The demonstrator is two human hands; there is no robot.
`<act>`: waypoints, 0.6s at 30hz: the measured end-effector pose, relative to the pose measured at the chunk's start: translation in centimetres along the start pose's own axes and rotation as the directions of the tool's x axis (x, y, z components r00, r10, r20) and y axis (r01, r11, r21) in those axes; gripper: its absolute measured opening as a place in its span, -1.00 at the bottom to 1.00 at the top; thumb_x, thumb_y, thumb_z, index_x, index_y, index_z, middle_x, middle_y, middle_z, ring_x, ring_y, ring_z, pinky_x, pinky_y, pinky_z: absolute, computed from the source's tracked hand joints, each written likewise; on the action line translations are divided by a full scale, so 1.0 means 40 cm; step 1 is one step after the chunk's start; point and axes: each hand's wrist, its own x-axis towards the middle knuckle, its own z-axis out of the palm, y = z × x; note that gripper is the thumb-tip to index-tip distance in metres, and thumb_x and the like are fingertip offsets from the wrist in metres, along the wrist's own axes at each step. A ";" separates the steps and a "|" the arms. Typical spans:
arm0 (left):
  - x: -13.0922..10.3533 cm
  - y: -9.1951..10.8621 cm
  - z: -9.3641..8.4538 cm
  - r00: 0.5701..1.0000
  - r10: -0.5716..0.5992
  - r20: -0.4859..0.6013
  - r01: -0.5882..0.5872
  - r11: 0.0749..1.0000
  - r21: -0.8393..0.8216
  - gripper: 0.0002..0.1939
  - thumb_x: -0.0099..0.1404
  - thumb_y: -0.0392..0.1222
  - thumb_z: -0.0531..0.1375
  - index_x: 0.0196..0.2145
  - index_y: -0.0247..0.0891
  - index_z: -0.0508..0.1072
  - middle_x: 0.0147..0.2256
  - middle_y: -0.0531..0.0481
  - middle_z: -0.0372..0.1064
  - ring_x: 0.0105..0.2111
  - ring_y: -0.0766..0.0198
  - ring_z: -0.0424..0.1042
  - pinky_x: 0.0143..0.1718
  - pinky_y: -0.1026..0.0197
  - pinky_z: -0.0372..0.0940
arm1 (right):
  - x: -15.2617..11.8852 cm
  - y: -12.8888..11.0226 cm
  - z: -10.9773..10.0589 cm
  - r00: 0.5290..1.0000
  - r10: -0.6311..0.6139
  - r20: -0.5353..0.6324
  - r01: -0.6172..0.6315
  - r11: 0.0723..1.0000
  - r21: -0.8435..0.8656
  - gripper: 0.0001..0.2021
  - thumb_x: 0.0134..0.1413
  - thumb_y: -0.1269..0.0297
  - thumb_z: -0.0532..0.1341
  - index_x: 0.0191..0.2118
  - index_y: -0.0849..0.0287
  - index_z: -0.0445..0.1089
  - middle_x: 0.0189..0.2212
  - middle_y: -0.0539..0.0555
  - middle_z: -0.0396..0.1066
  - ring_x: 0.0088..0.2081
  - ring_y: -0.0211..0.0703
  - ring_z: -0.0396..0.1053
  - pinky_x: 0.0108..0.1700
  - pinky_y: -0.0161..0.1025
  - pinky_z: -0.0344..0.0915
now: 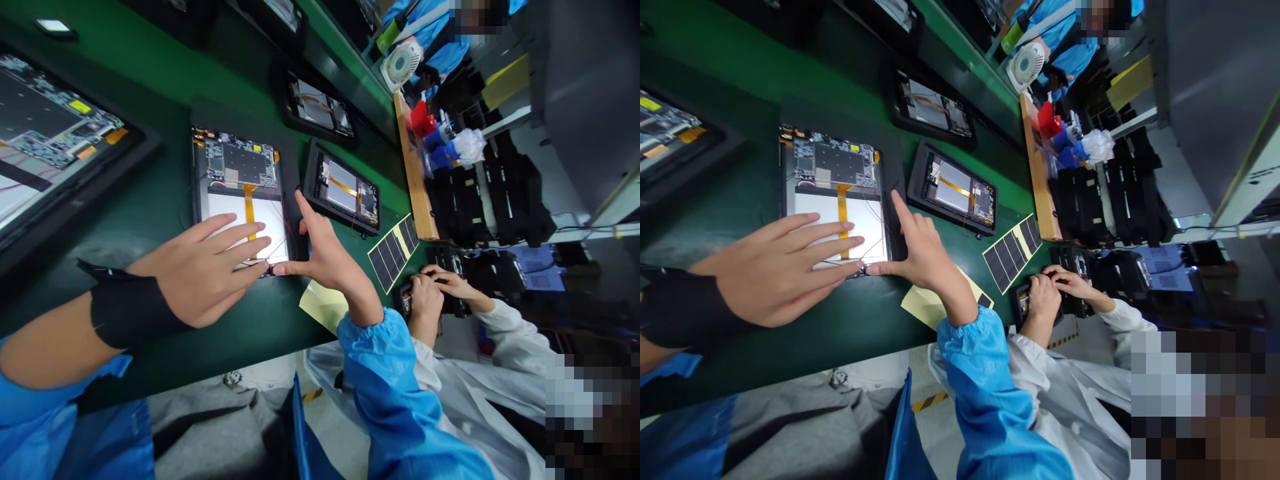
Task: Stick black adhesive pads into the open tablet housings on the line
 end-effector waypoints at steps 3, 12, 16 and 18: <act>0.002 0.003 0.001 1.000 -0.006 -0.018 0.006 1.000 0.000 -0.66 0.48 -0.22 0.05 0.01 -0.20 0.59 0.18 -0.17 0.44 0.26 -0.09 0.36 0.31 -0.23 0.25 | -0.002 -0.004 0.000 1.000 -0.017 -0.006 0.017 1.000 -0.023 0.13 0.13 -0.21 0.40 0.57 0.00 -0.29 -0.04 0.18 0.33 -0.06 0.13 0.25 0.11 0.15 0.31; 0.002 -0.010 0.025 0.998 -0.022 -0.067 0.019 0.999 -0.042 -0.36 0.58 0.11 -0.14 -0.04 -0.35 0.63 0.12 -0.06 0.48 0.22 -0.02 0.33 0.12 -0.17 0.29 | 0.007 0.008 0.012 0.999 0.046 0.006 -0.046 0.999 -0.007 0.20 0.04 -0.19 0.47 0.56 0.13 -0.21 -0.03 0.20 0.34 -0.03 0.14 0.26 0.14 0.17 0.30; 0.014 -0.014 0.019 0.992 0.009 -0.124 -0.011 1.000 -0.008 -0.37 0.56 0.04 -0.17 -0.14 -0.23 0.68 0.02 -0.11 0.56 0.10 0.00 0.48 0.06 -0.17 0.41 | -0.001 0.014 -0.003 0.998 0.024 0.050 -0.027 0.997 0.071 0.18 0.06 -0.14 0.48 0.56 0.12 -0.22 0.04 0.20 0.33 0.04 0.11 0.25 0.23 0.15 0.26; 0.018 -0.015 0.017 0.989 0.024 -0.148 -0.021 1.000 0.022 -0.35 0.55 0.01 -0.19 -0.18 -0.20 0.69 -0.02 -0.14 0.58 0.06 0.03 0.52 0.04 -0.18 0.45 | -0.005 0.014 -0.011 0.996 0.023 0.086 -0.035 0.991 0.133 0.15 0.08 -0.13 0.47 0.55 0.13 -0.20 0.08 0.20 0.32 0.09 0.10 0.24 0.25 0.12 0.25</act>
